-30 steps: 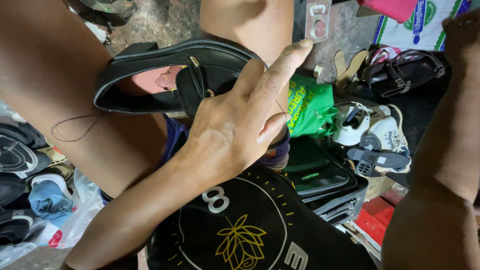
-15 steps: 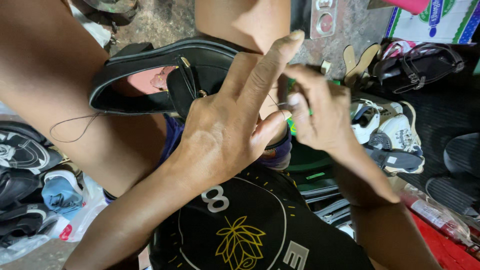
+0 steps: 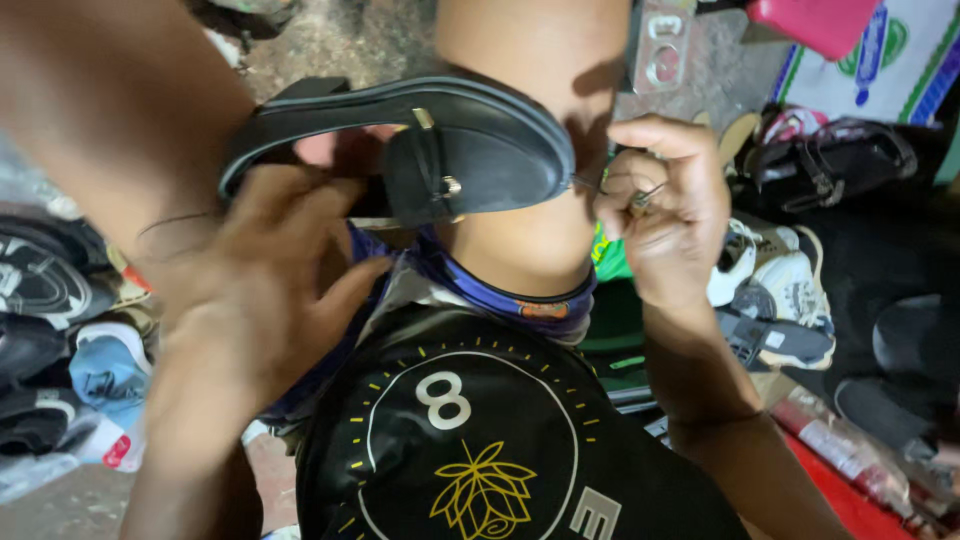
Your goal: The person sits on the floor holding a black shoe on their lap and hand-stitches the upper to the sole using a needle and thread, repeatedly passing the needle through the shoe edge and pulling the thread tight.
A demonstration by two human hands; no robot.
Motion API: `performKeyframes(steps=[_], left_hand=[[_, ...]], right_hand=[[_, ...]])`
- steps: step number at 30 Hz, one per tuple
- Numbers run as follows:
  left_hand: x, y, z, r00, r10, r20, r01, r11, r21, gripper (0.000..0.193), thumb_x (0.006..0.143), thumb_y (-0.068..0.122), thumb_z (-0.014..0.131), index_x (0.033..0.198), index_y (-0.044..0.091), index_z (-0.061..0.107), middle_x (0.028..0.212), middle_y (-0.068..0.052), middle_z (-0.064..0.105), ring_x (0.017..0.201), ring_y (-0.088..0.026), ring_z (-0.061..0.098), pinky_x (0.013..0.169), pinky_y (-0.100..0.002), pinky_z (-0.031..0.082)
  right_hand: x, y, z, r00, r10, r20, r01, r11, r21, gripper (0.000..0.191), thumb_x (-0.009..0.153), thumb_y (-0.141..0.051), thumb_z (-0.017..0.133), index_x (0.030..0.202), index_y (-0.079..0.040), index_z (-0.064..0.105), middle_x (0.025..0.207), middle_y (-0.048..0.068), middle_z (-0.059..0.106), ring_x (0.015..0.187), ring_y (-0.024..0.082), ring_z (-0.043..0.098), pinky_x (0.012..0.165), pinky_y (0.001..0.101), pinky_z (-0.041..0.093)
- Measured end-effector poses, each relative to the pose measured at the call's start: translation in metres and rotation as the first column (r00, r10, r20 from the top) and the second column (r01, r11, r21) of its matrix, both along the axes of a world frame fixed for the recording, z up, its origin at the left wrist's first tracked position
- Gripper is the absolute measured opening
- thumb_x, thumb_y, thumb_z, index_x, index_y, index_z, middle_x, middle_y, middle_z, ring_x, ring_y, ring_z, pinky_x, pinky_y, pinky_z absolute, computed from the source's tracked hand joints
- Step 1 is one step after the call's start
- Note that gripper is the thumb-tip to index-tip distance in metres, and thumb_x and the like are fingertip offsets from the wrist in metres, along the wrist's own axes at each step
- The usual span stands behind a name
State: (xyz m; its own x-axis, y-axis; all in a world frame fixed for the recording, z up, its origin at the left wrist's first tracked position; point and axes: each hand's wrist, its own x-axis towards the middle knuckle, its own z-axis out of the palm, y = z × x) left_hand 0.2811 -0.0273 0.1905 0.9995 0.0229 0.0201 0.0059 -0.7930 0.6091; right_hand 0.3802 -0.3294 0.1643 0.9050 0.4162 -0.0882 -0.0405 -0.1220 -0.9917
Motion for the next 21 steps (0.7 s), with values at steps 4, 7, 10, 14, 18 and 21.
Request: performKeyframes(steps=[4,7,10,14,18,21], left_hand=[[-0.01,0.0,-0.024,0.997,0.073,0.004,-0.069,0.966,-0.25,0.015,0.095,0.014,0.08,0.106,0.006,0.074,0.106,-0.01,0.073,0.08,-0.028,0.072,0.065,-0.038,0.054],[-0.012,0.011,-0.032,0.996,0.085,0.036,-0.061,0.9,-0.432,0.01,0.099,0.01,0.076,0.107,0.007,0.071,0.102,-0.009,0.072,0.082,-0.023,0.073,0.069,-0.034,0.056],[-0.012,0.018,-0.03,0.989,0.149,-0.013,-0.132,0.83,-0.542,0.008,0.103,0.008,0.071,0.11,0.007,0.067,0.097,-0.008,0.071,0.084,-0.021,0.073,0.073,-0.033,0.056],[-0.01,0.02,-0.018,0.984,0.123,-0.125,-0.168,0.865,-0.472,0.025,0.095,0.015,0.076,0.118,0.006,0.068,0.108,-0.011,0.07,0.07,-0.02,0.069,0.064,-0.034,0.055],[-0.006,0.015,-0.024,0.973,0.037,0.23,0.021,0.969,-0.246,0.04,0.079,0.025,0.079,0.11,0.003,0.069,0.108,-0.011,0.068,0.082,-0.029,0.071,0.065,-0.037,0.056],[-0.011,0.017,-0.039,0.971,0.057,0.23,0.001,0.97,-0.244,0.017,0.094,0.014,0.079,0.109,0.01,0.071,0.109,-0.004,0.069,0.09,-0.024,0.073,0.073,-0.037,0.057]], right_hand=[[-0.003,0.018,-0.007,0.983,0.116,0.141,-0.098,0.986,-0.134,0.047,0.097,0.003,0.079,0.134,0.003,0.05,0.085,-0.002,0.051,0.067,0.002,0.042,0.062,0.0163,0.034],[-0.002,0.024,-0.006,0.984,0.109,0.143,-0.084,0.983,-0.166,0.047,0.097,0.008,0.083,0.133,0.002,0.054,0.101,0.002,0.06,0.07,0.002,0.042,0.063,0.0157,0.032],[-0.002,0.028,-0.006,0.988,0.082,0.131,-0.059,0.983,-0.172,0.044,0.097,0.006,0.084,0.131,0.002,0.056,0.106,0.002,0.064,0.071,0.001,0.043,0.064,0.0151,0.033],[-0.004,0.032,-0.007,0.993,0.042,0.11,-0.027,0.991,-0.133,0.045,0.097,0.003,0.084,0.131,0.002,0.056,0.115,0.004,0.066,0.077,0.002,0.047,0.067,0.0159,0.035],[-0.002,0.034,-0.009,0.989,0.047,0.142,-0.021,0.984,-0.176,0.045,0.097,0.001,0.085,0.132,0.002,0.056,0.114,0.004,0.066,0.078,0.003,0.048,0.07,0.0163,0.037],[-0.002,0.036,-0.013,0.983,0.057,0.175,-0.021,0.98,-0.2,0.046,0.096,0.002,0.087,0.131,0.004,0.057,0.104,0.002,0.062,0.074,0.002,0.044,0.07,0.0155,0.035]])
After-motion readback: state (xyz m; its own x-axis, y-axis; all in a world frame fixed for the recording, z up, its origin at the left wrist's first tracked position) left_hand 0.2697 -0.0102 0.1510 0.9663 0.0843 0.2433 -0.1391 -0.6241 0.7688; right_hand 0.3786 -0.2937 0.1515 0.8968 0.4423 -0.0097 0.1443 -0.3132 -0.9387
